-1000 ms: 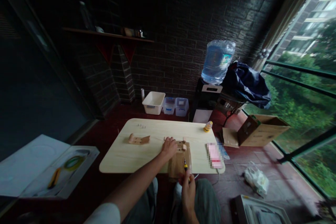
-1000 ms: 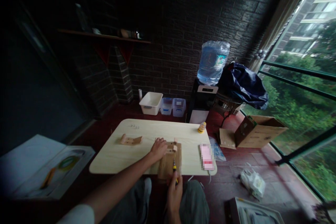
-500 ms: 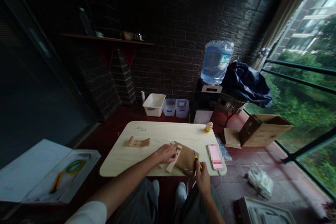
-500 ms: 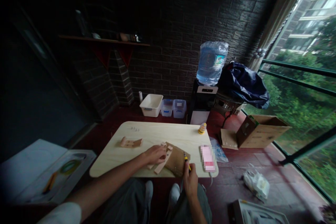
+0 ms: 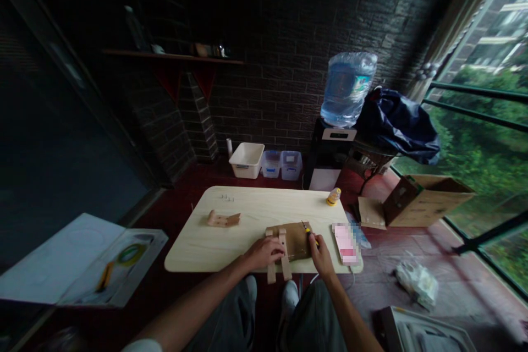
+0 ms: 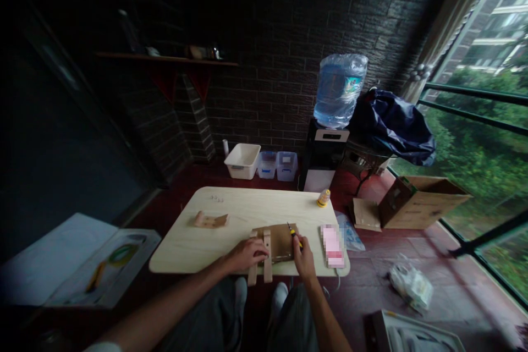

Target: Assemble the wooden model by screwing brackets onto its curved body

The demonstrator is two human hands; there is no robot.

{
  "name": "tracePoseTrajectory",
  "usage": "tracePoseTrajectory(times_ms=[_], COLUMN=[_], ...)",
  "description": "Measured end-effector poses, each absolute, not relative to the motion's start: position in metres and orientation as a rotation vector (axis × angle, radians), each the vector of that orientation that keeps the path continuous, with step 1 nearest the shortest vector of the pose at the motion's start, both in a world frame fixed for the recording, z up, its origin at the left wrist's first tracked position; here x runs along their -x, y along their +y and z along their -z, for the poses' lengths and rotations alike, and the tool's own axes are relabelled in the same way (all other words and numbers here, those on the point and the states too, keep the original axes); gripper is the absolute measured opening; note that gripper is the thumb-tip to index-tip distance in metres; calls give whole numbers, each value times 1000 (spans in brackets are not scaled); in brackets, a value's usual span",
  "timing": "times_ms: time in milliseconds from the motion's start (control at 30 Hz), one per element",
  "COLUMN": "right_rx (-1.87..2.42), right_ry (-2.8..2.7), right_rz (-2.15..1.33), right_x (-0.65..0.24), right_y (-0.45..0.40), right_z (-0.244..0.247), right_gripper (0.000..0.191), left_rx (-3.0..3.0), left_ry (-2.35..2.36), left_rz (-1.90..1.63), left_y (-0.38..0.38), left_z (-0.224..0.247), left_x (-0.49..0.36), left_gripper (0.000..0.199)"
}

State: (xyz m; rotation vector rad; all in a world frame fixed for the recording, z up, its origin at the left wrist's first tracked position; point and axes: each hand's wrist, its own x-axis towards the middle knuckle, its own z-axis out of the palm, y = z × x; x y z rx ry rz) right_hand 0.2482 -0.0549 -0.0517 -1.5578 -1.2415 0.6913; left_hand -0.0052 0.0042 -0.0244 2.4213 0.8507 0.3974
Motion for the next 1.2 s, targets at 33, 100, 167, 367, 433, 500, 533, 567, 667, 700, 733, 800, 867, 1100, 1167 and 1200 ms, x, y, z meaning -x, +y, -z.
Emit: tracePoseTrajectory(times_ms=[33,100,167,367,433,500,533,567,667,700,733,800,867,1100,1167,1200], right_rx=[1552,1560,1582,1631,1642,1637,1630,1621,1586,1573,1556,1522,1499,1531,1551,1562], right_ry=[-1261,-1295,-1315,-1277,-1295,-1349,-1386,-1428,-1571,-1614,-1655,-1728,-1815,-2074,-2113,-2131], right_rz=[-695,-679,-607,-498,-509,-554,-580,-603,-649,-665,-682,-693,-670,-529,-508,-498], right_x=[-248,-248,-246,-244,-246,-247,-248,-248,-244,-242,-240,-235,-231,-222,-220,-219], right_y=[-51,-45,-45,-70,-81,-89,-92,-94,-97,-97,-97,-97,-96,-90,-88,-88], right_z=[51,49,47,38,32,24,19,13,-5,-12,-18,-29,-39,-58,-59,-59], right_gripper=[59,59,59,55,55,55,55,54,44,40,36,28,21,11,12,12], left_rx=[-2412,-2393,-2385,-2360,-2341,-2319,-2309,-2300,-2272,-2262,-2253,-2238,-2227,-2228,-2225,-2225], left_ry=[863,902,943,1004,1008,1024,1033,1040,1048,1049,1049,1053,1057,1049,1050,1051], left_rz=[-411,-427,-429,-464,-493,-518,-526,-532,-549,-555,-560,-564,-562,-568,-577,-585], left_y=[3,0,-1,-4,-7,-10,-12,-13,-17,-18,-18,-19,-20,-21,-22,-23], left_z=[26,29,32,39,41,43,44,44,46,47,48,49,50,45,43,43], left_x=[4,1,-3,-4,-2,0,0,0,1,1,1,2,2,2,2,2], left_gripper=[19,21,21,20,20,20,20,20,21,21,21,21,22,22,22,22])
